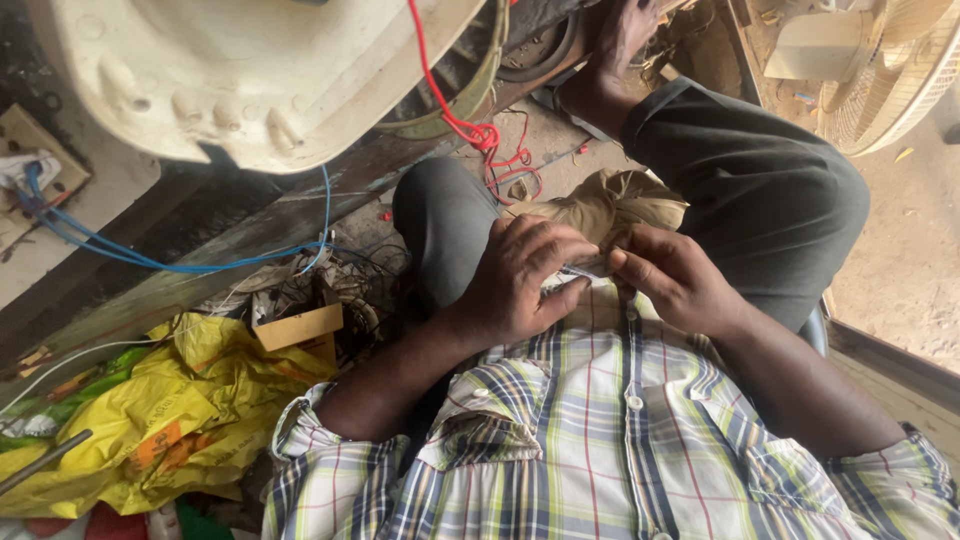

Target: The person uses scissors to cut a small piece of wire, then strips the insulation from the ends. They proceed to connect the prepared wire to a terminal on a white plastic housing, likely part of a fan assembly, by hand.

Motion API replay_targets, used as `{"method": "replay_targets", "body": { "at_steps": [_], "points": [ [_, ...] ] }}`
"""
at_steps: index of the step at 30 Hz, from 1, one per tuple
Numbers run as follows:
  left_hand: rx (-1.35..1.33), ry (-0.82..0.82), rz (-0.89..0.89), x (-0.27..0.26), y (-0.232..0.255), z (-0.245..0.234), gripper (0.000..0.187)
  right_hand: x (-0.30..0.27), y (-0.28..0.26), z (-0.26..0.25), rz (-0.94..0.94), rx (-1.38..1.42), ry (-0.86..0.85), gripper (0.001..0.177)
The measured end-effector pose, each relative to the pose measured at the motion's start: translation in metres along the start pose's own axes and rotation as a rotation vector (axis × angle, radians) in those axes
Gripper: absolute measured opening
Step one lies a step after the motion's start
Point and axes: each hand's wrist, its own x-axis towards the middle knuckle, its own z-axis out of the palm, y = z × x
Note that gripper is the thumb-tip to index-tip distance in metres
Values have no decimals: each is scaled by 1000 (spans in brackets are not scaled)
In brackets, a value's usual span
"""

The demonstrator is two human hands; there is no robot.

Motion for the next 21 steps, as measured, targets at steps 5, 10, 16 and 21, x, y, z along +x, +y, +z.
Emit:
{"method": "replay_targets", "body": {
  "at_steps": [5, 10, 16, 21],
  "points": [
    [5, 23, -19, -1, -1, 8, 25, -4, -7, 7, -15, -171, 40, 24],
    [-85, 88, -30, -6, 3, 10, 21, -9, -12, 13, -60, -167, 40, 24],
    [-251, 172, -103, -8, 18, 11, 11, -25, -15, 20, -315, -273, 121, 25],
    [-427, 146, -190, -19, 31, 9, 7, -43, -15, 28, -729, -666, 327, 53]
  ]
}}
